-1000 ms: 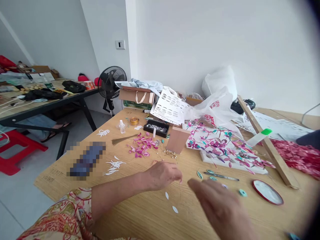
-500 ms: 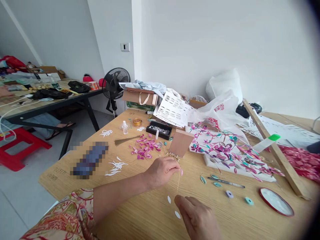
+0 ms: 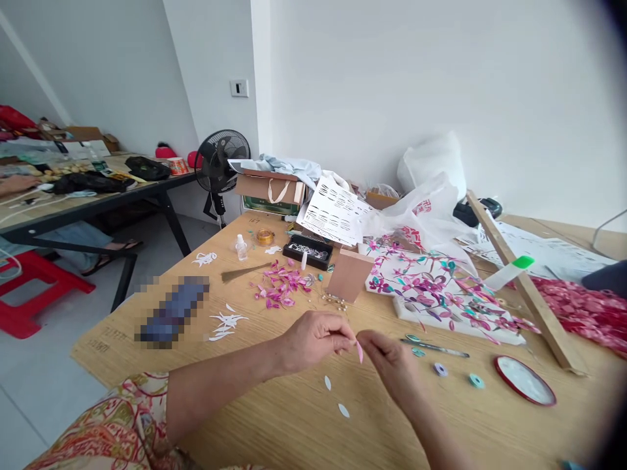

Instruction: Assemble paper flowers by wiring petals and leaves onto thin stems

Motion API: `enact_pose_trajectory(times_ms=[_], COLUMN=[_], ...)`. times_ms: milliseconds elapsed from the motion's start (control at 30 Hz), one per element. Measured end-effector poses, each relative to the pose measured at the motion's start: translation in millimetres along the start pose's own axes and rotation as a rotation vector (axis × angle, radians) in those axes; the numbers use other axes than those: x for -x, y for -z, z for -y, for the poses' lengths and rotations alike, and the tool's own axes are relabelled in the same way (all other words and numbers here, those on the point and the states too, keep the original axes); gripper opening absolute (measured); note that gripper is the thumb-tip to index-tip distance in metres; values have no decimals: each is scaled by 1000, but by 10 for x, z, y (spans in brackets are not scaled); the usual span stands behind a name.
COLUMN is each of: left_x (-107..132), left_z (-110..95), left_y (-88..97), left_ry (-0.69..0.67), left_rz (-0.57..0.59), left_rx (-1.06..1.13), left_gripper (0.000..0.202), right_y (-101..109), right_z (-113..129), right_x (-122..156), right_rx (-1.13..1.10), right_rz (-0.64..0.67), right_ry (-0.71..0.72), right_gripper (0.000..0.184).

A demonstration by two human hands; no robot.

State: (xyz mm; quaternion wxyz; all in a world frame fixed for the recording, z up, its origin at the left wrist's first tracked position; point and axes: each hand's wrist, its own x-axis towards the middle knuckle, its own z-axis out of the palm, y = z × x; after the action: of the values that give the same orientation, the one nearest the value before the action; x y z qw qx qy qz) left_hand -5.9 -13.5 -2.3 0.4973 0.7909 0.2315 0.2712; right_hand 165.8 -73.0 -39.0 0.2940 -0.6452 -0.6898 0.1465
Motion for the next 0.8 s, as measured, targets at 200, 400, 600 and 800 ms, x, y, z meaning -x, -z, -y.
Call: enact_pose_trajectory(times_ms=[200, 400, 600, 800], left_x=[-97, -54, 36, 11], left_z=[136, 177, -27, -50], left_y=[41, -56, -36, 39], left_ry=[-62, -332, -315, -56], left_rz=[-165, 189, 252, -31], left_rx=[-275, -715, -348, -57], left_gripper=[14, 16, 20, 11], right_y=[-270, 372, 457, -83], right_z=[276, 582, 164, -39], right_x=[540, 362, -149, -2], right_rx=[158, 285, 229, 118], right_rz=[39, -100, -167, -22], right_ry=[222, 401, 69, 24], right_gripper=[28, 26, 28, 33])
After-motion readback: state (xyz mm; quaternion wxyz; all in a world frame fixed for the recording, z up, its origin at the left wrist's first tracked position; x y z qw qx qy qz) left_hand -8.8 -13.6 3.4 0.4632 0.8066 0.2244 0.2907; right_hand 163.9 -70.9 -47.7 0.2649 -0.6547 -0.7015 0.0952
